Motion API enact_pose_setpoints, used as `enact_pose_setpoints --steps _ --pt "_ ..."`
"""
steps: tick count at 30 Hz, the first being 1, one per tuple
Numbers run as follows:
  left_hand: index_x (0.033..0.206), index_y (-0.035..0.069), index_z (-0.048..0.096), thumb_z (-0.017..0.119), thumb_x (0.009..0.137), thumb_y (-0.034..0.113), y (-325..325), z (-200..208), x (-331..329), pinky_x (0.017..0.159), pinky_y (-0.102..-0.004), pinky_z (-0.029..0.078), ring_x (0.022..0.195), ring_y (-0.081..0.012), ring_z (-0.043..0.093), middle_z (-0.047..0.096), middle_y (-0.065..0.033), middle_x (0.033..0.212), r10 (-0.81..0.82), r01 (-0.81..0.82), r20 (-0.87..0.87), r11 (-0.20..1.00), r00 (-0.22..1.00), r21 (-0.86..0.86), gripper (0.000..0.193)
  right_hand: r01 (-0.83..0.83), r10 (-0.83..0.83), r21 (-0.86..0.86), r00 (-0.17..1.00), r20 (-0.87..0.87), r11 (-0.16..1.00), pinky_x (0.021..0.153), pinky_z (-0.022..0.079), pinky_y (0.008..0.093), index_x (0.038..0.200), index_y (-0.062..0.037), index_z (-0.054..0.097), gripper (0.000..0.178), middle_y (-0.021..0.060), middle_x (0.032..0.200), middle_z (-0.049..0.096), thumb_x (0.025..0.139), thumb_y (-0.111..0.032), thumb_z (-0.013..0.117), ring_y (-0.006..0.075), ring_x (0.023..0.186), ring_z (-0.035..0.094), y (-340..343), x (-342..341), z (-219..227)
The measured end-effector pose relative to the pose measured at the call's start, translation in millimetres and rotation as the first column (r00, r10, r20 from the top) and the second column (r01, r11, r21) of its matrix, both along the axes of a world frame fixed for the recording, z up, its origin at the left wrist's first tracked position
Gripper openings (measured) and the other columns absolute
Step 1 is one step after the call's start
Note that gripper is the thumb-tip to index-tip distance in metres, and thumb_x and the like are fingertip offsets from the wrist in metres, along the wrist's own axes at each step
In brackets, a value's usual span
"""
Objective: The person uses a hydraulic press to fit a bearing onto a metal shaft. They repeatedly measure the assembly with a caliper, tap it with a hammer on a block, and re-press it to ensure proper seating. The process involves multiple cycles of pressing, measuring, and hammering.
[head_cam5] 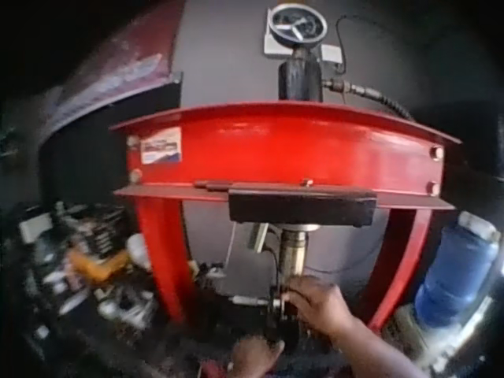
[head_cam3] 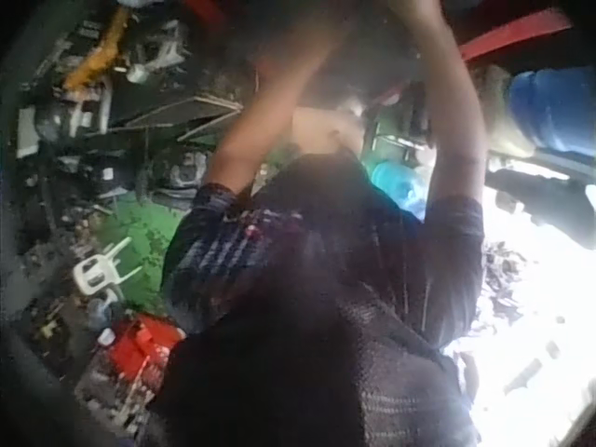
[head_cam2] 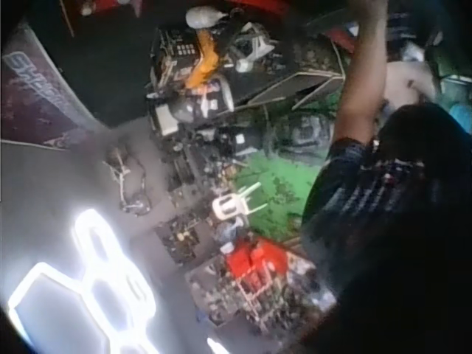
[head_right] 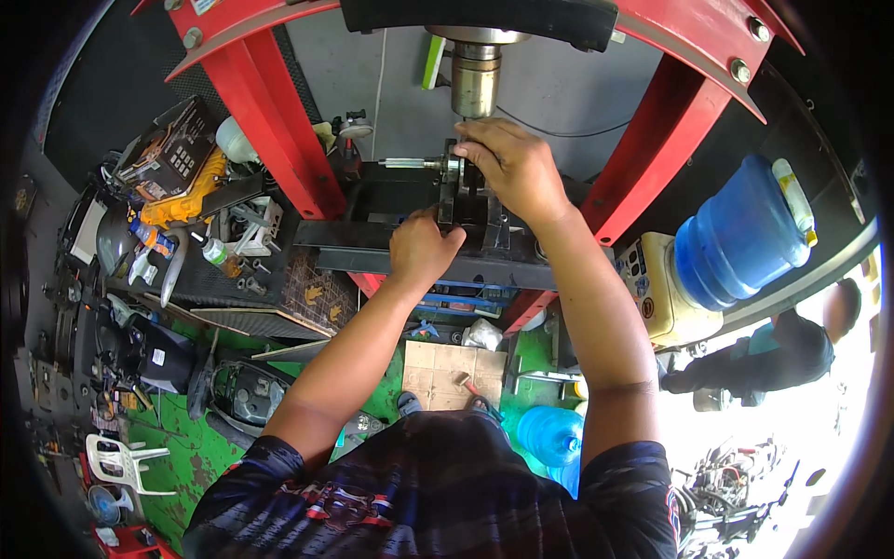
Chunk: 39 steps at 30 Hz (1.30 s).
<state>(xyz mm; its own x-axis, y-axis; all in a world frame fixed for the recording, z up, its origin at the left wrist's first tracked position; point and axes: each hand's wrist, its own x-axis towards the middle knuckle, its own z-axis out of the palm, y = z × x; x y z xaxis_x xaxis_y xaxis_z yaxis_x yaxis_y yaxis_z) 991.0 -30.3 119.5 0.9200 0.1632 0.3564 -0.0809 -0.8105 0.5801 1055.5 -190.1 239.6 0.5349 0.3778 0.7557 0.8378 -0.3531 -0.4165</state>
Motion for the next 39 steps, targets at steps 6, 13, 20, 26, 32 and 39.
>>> enact_pose_setpoints --steps 6,13,20,26,32,39 --pt "0.114 -0.004 0.073 0.078 0.085 0.040 4 5 -21 0.068 -0.0424 0.055 0.072 -0.0314 0.068 0.066 -0.0145 0.077 0.016 -0.012 0.141 1.000 0.990 -0.025 0.053 0.161 -0.167 0.056 0.978 0.126 0.985 0.096 0.053 0.0396 0.119 -0.0030 0.074 0.030 0.0152 0.111 0.075 0.092 -0.014 0.077 0.0329 0.112 0.068 7 16 -38" --pt "0.121 -0.006 0.072 0.072 0.092 0.035 63 5 -90 0.060 -0.0388 0.050 0.065 -0.0248 0.063 0.061 -0.0083 0.071 0.023 -0.009 0.116 0.992 0.993 -0.127 0.050 0.225 -0.246 0.106 0.925 0.288 0.969 0.094 0.050 0.0422 0.123 -0.0071 0.073 0.040 0.0083 0.106 0.072 0.084 -0.007 0.080 0.0296 0.107 0.061 13 -15 -39" --pt "0.123 -0.003 0.072 0.075 0.092 0.032 101 -37 -136 0.060 -0.0337 0.047 0.059 -0.0181 0.058 0.061 -0.0095 0.067 0.132 -0.124 0.035 0.977 0.991 -0.171 0.047 0.361 -0.374 0.107 0.852 0.367 0.927 0.091 0.053 0.0403 0.121 -0.0062 0.076 0.034 0.0089 0.107 0.071 0.087 -0.008 0.079 0.0286 0.101 0.063 14 -8 -40" --pt "0.120 -0.002 0.074 0.075 0.090 0.031 115 -55 -166 0.056 -0.0376 0.045 0.056 -0.0210 0.056 0.055 -0.0082 0.062 0.218 -0.215 -0.016 0.948 0.976 -0.235 0.045 0.278 -0.310 0.165 0.925 0.218 0.946 0.089 0.053 0.0387 0.117 -0.0041 0.076 0.029 0.0081 0.107 0.072 0.088 -0.008 0.078 0.0277 0.100 0.064 16 -25 -42" --pt "0.120 -0.003 0.074 0.075 0.090 0.029 117 -67 -178 0.056 -0.0366 0.044 0.055 -0.0192 0.054 0.055 -0.0086 0.062 0.224 -0.239 -0.087 0.934 0.971 -0.265 0.043 0.376 -0.428 0.253 0.881 0.202 0.892 0.083 0.054 0.0378 0.108 -0.0058 0.079 0.025 0.0066 0.098 0.071 0.083 -0.008 0.083 0.0261 0.092 0.063 21 -22 -54" --pt "0.121 -0.004 0.074 0.074 0.091 0.028 118 -76 -189 0.057 -0.0378 0.045 0.056 -0.0213 0.054 0.057 -0.0103 0.064 0.207 -0.239 -0.150 0.939 0.967 -0.248 0.044 0.377 -0.477 0.423 0.864 0.160 0.824 0.082 0.052 0.0353 0.101 -0.0077 0.080 0.020 0.0046 0.096 0.072 0.081 -0.009 0.085 0.0236 0.091 0.062 34 -48 -62"
